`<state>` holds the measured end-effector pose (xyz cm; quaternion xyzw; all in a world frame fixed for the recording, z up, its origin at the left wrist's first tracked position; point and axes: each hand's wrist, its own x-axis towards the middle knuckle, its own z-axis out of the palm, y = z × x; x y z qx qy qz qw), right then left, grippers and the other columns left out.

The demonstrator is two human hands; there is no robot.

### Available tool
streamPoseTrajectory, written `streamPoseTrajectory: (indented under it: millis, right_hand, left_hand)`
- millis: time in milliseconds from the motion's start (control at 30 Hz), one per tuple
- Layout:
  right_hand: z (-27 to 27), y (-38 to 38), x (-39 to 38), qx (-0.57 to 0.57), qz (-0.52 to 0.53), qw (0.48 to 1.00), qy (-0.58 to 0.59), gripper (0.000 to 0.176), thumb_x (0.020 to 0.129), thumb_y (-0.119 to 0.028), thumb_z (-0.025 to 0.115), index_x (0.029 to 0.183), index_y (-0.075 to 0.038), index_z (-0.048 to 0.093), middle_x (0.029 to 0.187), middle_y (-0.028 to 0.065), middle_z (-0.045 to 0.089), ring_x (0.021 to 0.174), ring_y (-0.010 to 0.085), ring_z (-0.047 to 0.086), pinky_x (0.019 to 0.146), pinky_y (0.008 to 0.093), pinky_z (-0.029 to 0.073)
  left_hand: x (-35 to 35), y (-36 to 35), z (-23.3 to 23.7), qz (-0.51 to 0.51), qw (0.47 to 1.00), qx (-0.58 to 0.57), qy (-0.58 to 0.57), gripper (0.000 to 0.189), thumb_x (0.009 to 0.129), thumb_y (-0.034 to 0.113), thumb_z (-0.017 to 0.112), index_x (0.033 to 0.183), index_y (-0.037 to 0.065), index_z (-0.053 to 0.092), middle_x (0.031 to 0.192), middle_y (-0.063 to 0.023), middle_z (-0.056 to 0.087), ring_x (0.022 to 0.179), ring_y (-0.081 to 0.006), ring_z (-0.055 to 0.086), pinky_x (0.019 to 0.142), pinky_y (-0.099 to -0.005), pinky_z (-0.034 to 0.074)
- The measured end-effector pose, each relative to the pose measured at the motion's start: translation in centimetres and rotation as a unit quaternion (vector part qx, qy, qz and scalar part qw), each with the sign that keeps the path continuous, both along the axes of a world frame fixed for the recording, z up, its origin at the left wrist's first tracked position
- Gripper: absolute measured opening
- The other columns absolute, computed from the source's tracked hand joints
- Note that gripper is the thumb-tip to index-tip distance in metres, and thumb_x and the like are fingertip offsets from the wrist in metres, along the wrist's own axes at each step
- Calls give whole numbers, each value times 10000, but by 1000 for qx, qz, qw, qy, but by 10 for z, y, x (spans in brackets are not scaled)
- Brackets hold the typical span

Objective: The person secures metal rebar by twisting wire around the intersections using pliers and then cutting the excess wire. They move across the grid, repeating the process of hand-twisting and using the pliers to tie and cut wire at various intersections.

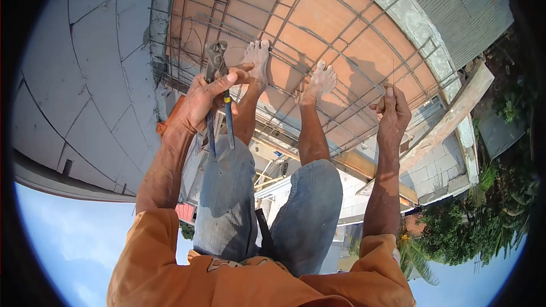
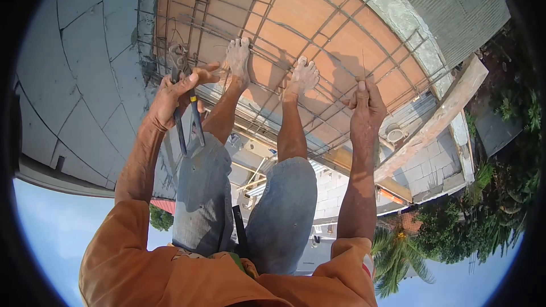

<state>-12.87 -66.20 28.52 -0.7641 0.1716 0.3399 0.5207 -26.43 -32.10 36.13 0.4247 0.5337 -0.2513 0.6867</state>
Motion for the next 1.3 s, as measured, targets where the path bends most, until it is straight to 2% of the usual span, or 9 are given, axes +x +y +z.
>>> streamPoseTrajectory:
  millis: [67, 133, 333, 467, 633, 733, 967, 1100, 1300]
  right_hand:
    - [25, 39, -11, 57, 18, 998, 22, 269, 1001, -233, 535, 1047, 8, 644, 672, 4, 463, 611, 83, 443, 635, 297, 532]
    - [53, 70, -20, 96, 11, 994, 44, 256, 1000, -220, 535, 1052, 10, 635, 677, 7, 463, 615, 86, 452, 631, 299, 537]
    - [114, 107, -9, 162, -29, 983, 77, 245, 1000, -198, 530, 1068, 24, 606, 683, 8, 473, 630, 89, 470, 656, 305, 543]
    - [129, 114, 1, 138, 11, 985, 103, 260, 995, -211, 536, 1070, 29, 600, 692, 6, 475, 637, 89, 485, 679, 313, 553]
    - [132, 113, 3, 119, 143, 975, 123, 396, 948, -273, 610, 1188, 42, 584, 872, 85, 629, 833, 173, 631, 795, 328, 559]
    - [127, 104, 17, 74, 132, 985, 86, 393, 946, -274, 614, 1181, 40, 593, 878, 77, 629, 808, 159, 620, 788, 315, 553]
    - [40, 7, 3, -40, 50, 994, 86, 298, 939, -219, 589, 1103, 26, 629, 848, 52, 627, 744, 127, 591, 708, 269, 517]
    - [-6, -53, -54, -83, 44, 992, 80, 275, 937, -192, 566, 1086, 31, 628, 821, 58, 619, 713, 124, 588, 651, 255, 507]
    - [-43, -97, -134, -120, -141, 973, 140, 148, 941, -131, 556, 936, 6, 611, 728, 42, 568, 585, 114, 556, 496, 248, 451]
  left_hand:
    - [11, -32, -1, 44, 997, -59, -30, 413, 887, 347, 670, 1076, -20, 645, 1189, -158, 624, 633, -154, 649, 502, -257, 536]
    - [1, -63, -15, 9, 995, -103, 7, 404, 892, 345, 674, 1090, -3, 618, 1081, -106, 658, 788, -154, 643, 588, -290, 561]
    - [18, -103, 49, 102, 973, -188, -87, 321, 909, 333, 655, 997, 35, 574, 868, -96, 673, 627, -97, 598, 467, -221, 467]
    - [4, -97, 60, 132, 966, -193, -112, 269, 929, 306, 631, 825, 62, 581, 679, -52, 617, 559, -99, 562, 445, -218, 409]
    - [-25, -58, 90, 166, 971, -121, -121, 216, 954, 268, 587, 876, 66, 589, 626, -28, 531, 527, -112, 500, 487, -252, 416]
    - [-57, -28, 97, 270, 956, -73, -92, 188, 952, 242, 590, 914, 59, 568, 638, -41, 535, 544, -135, 501, 519, -276, 436]
    - [-112, 29, 91, 322, 943, 38, -71, 164, 973, 201, 554, 980, 37, 556, 672, -42, 526, 576, -132, 488, 526, -280, 448]
    - [-108, 30, 71, 276, 959, 16, -61, 191, 985, 231, 536, 1014, 43, 558, 694, -42, 504, 591, -138, 476, 531, -279, 451]
    - [-80, 5, 34, 323, 939, -85, -76, 181, 984, 217, 528, 1021, 41, 550, 702, -41, 480, 604, -142, 466, 547, -285, 449]
